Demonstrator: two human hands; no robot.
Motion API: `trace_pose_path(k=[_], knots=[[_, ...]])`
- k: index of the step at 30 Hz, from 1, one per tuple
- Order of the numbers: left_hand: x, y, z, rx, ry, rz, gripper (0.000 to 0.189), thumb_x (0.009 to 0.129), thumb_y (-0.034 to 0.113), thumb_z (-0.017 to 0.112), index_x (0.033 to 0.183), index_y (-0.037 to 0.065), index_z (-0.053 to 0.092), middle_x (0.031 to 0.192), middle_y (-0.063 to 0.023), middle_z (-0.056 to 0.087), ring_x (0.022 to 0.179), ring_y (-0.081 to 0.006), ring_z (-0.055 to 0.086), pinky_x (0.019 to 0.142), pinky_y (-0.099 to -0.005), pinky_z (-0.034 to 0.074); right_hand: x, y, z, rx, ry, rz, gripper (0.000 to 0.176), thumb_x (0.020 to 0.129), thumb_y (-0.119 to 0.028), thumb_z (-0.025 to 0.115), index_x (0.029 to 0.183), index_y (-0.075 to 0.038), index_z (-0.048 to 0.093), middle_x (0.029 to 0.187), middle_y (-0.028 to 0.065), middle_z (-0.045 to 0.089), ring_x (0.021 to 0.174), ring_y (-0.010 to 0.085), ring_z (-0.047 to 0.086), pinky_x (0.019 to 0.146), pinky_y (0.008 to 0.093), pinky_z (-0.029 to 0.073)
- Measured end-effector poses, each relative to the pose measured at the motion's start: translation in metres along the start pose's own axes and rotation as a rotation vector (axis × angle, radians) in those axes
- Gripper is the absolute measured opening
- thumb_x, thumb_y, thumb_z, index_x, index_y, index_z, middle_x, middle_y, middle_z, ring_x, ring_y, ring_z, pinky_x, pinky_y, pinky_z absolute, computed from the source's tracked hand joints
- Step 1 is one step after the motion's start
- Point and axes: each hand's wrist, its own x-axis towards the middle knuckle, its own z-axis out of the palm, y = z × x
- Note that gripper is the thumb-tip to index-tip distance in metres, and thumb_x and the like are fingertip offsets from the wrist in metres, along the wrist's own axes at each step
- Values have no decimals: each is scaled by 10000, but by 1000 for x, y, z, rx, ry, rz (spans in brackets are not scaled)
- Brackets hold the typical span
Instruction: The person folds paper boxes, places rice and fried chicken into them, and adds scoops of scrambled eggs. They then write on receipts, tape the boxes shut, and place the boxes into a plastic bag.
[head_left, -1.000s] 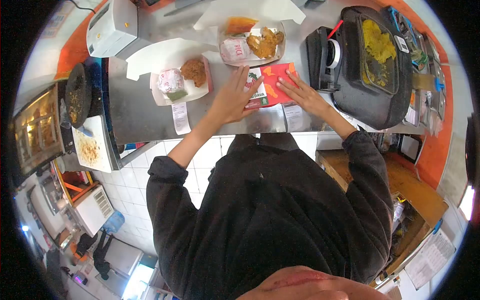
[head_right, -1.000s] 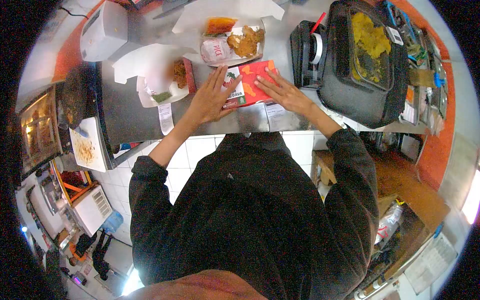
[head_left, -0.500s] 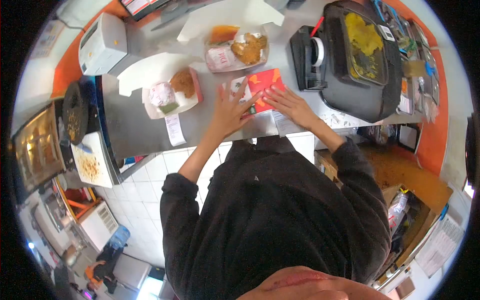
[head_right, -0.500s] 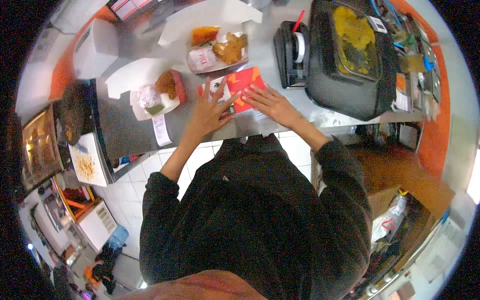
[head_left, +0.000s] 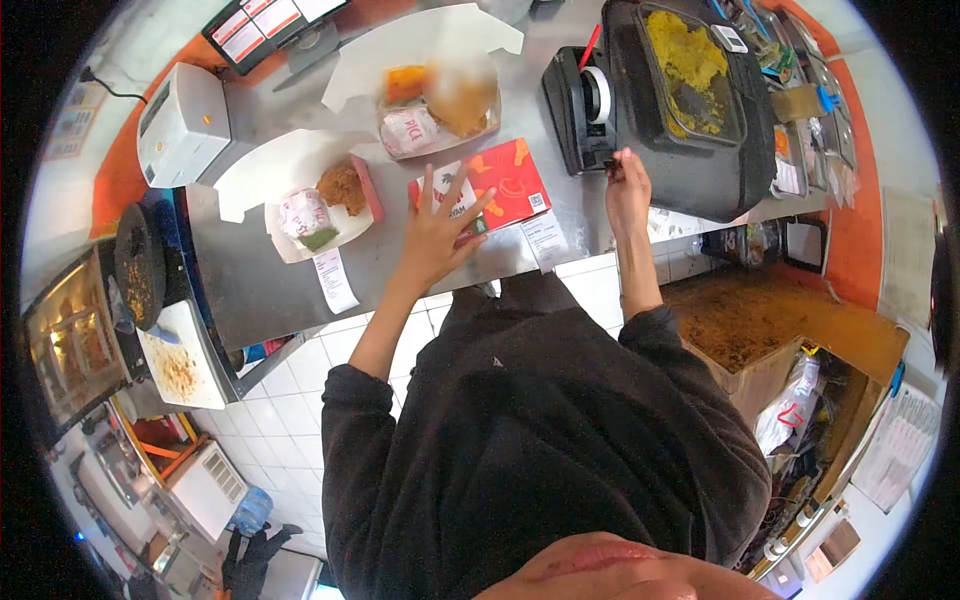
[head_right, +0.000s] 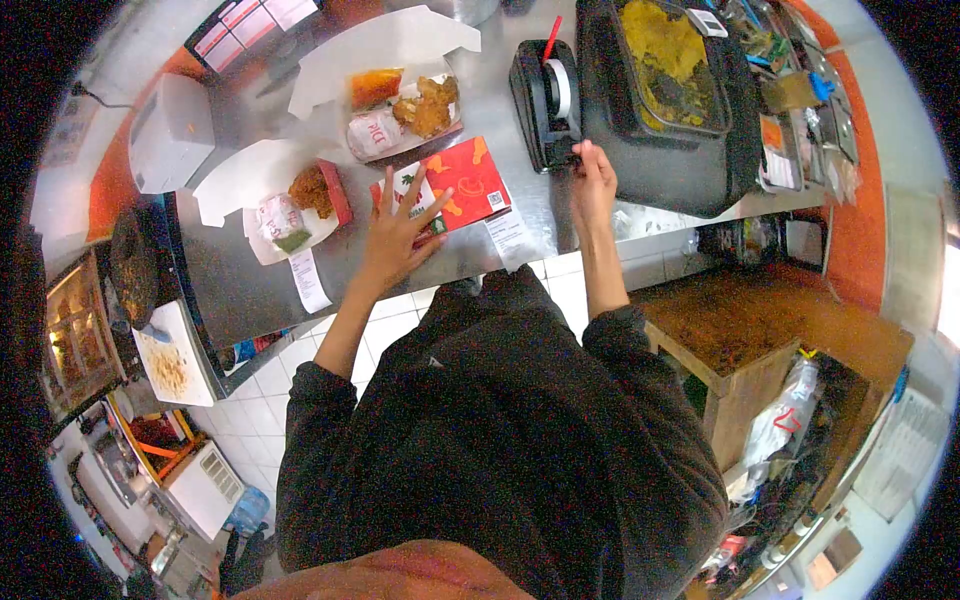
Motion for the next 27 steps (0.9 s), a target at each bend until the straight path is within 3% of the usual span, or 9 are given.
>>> trace_pose_path(k=[4,7,9,10,13,17,21,25,27], knots=[[0,1,-3,29,-6,3,679,802,424,685,1425,403,417,1580,-46,209,1423,-467,136,1072,-670,230,-15,14,-19,-210,-76,-165,196,948,-193,624,872,-18,669,966,58,608,820,109,583,764,281,495],[-2,2,-7,31,-1,4,682,798,428,686,1425,402,417,1575,-52,222,1423,-467,140,1073,-668,234,-27,8,-10,-629,-35,-316,190,923,-169,648,823,-8,661,950,60,592,782,135,563,698,269,444],[-4,3,-6,32,-10,-8,682,797,432,684,1425,403,418,1572,-54,229,1422,-467,143,1072,-667,236,-26,-3,-6,-1165,60,-458,187,916,-147,651,822,15,653,904,83,592,756,143,596,632,322,478],[-4,1,-4,23,6,5,685,796,439,683,1425,403,416,1570,-56,234,1421,-467,149,1072,-669,235,-26,0,-17,-1224,52,-322,197,906,-145,660,812,27,644,804,92,615,642,141,602,541,323,472],[1,-7,0,40,46,10,699,788,455,683,1429,398,411,1569,-56,234,1414,-470,169,1078,-674,220,-70,0,-3,-890,29,-67,184,919,-129,642,844,38,657,709,87,632,532,126,578,476,297,456],[-9,-6,5,0,50,9,691,790,437,683,1426,390,419,1580,-37,215,1406,-476,179,1085,-678,197,-150,27,67,-548,-383,138,216,948,-98,600,1117,23,658,679,77,637,497,98,565,447,235,435],[-12,-6,7,-4,84,25,681,791,428,685,1421,389,429,1578,-33,223,1409,-472,171,1086,-672,195,-147,79,74,-448,-330,143,326,920,-81,639,1235,-5,609,658,59,631,492,91,559,452,226,437],[-12,-7,9,-71,84,16,688,790,426,688,1424,393,422,1575,-37,229,1414,-462,166,1084,-666,204,-138,83,65,-528,-244,-48,410,873,-28,680,1272,-9,585,632,60,631,506,87,574,452,223,438],[-11,-7,9,-50,95,20,687,792,429,686,1425,395,420,1574,-39,231,1415,-457,166,1084,-664,209,-121,98,42,-950,-448,-624,406,844,-42,710,1240,-36,619,648,86,654,510,115,603,465,251,461]])
